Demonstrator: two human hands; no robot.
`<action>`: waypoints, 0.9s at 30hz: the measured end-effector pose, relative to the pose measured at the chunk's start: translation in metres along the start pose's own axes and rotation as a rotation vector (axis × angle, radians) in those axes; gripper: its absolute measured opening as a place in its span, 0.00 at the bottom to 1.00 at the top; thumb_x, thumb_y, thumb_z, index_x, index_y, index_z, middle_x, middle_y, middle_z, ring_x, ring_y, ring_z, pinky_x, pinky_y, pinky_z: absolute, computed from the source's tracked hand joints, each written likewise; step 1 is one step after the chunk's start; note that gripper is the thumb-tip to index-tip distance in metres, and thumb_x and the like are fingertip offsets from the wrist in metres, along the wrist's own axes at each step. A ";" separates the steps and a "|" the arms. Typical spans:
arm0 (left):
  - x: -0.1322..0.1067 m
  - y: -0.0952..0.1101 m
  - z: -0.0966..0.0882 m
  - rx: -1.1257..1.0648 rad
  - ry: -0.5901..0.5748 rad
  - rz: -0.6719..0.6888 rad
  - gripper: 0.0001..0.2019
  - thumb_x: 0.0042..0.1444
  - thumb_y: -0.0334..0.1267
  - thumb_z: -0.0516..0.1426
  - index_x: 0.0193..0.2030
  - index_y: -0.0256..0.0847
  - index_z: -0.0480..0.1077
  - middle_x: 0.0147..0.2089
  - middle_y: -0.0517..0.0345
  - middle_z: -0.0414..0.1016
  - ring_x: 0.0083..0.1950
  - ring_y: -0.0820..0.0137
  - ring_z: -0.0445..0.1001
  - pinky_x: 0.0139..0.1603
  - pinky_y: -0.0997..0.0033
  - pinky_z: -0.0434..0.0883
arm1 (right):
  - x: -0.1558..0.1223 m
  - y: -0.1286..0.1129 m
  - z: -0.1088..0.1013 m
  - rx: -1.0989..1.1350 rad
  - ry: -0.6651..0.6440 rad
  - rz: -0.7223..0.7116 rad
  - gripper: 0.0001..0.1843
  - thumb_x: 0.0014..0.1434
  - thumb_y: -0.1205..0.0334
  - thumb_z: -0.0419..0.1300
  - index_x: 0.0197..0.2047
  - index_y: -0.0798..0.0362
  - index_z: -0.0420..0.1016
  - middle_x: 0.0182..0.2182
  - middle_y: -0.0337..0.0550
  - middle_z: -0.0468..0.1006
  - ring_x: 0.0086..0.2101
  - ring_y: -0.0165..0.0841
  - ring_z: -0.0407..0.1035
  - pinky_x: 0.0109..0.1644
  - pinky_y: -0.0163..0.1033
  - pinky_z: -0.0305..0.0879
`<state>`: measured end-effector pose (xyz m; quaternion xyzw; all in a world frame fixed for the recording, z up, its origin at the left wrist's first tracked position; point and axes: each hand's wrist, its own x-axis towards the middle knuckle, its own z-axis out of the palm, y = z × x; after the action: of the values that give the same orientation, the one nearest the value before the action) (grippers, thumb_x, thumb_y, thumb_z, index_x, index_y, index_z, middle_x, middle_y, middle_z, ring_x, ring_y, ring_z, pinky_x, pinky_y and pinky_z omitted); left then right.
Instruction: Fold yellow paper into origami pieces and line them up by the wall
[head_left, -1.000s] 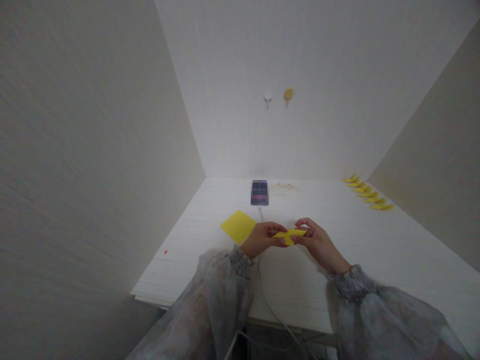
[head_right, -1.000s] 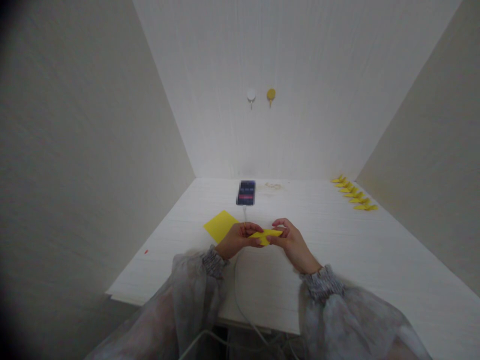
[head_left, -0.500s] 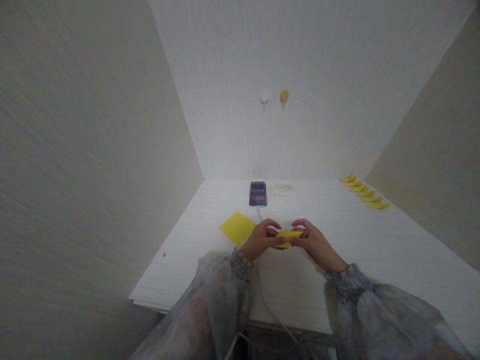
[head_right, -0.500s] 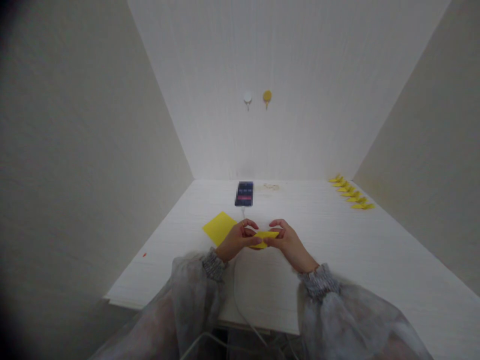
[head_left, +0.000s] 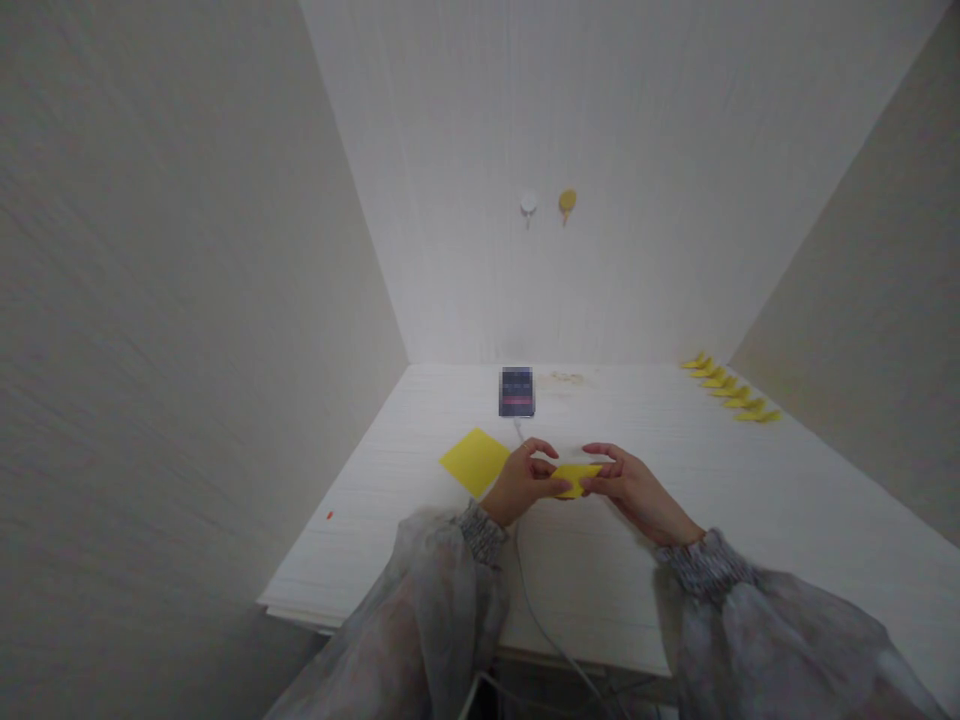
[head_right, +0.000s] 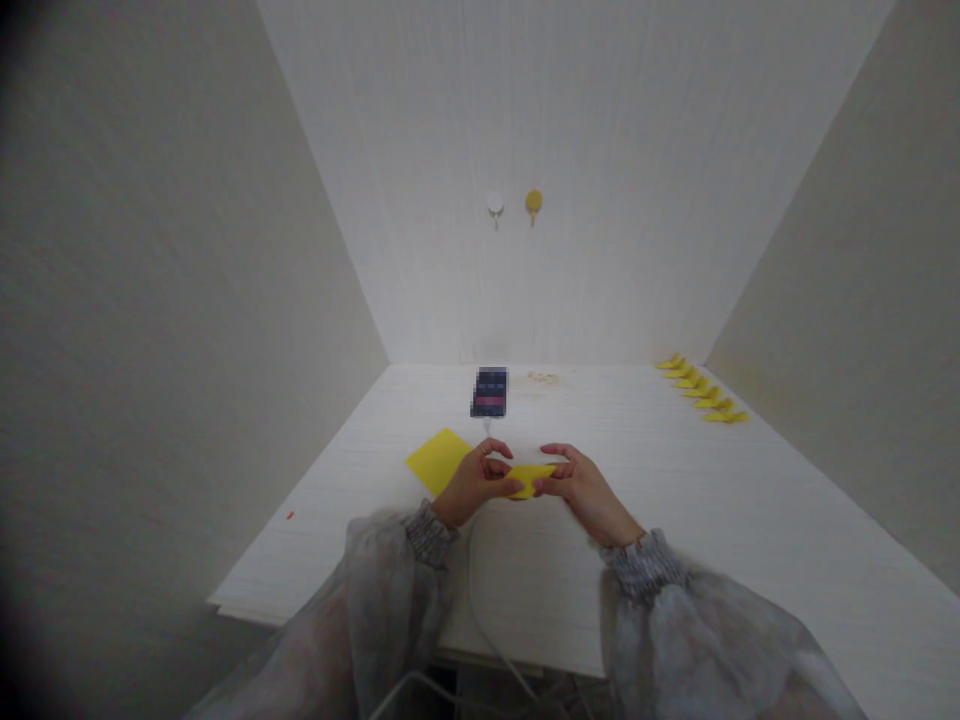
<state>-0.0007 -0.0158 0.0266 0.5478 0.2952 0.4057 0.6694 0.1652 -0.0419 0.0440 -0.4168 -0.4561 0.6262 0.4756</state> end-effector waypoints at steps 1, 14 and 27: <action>0.000 0.000 0.000 -0.004 -0.016 -0.005 0.22 0.35 0.36 0.63 0.35 0.37 0.57 0.25 0.59 0.72 0.27 0.70 0.73 0.31 0.69 0.69 | 0.000 0.000 -0.001 -0.008 0.005 0.003 0.26 0.36 0.69 0.64 0.40 0.52 0.59 0.22 0.37 0.76 0.25 0.32 0.71 0.33 0.37 0.63; 0.003 -0.004 -0.007 0.085 0.088 0.024 0.22 0.34 0.35 0.63 0.36 0.38 0.56 0.23 0.61 0.71 0.25 0.72 0.71 0.26 0.74 0.67 | 0.004 -0.005 -0.003 -0.189 -0.017 -0.144 0.16 0.47 0.56 0.58 0.39 0.53 0.68 0.33 0.43 0.74 0.34 0.33 0.69 0.39 0.40 0.63; 0.005 0.002 0.005 0.030 0.108 0.036 0.15 0.36 0.38 0.62 0.30 0.33 0.65 0.26 0.58 0.70 0.25 0.76 0.69 0.28 0.74 0.67 | 0.006 0.005 -0.003 -0.323 -0.046 -0.232 0.13 0.45 0.56 0.60 0.32 0.54 0.69 0.25 0.39 0.72 0.25 0.30 0.68 0.29 0.37 0.67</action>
<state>0.0061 -0.0136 0.0303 0.5405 0.3270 0.4422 0.6367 0.1653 -0.0359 0.0381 -0.4179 -0.6061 0.4952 0.4613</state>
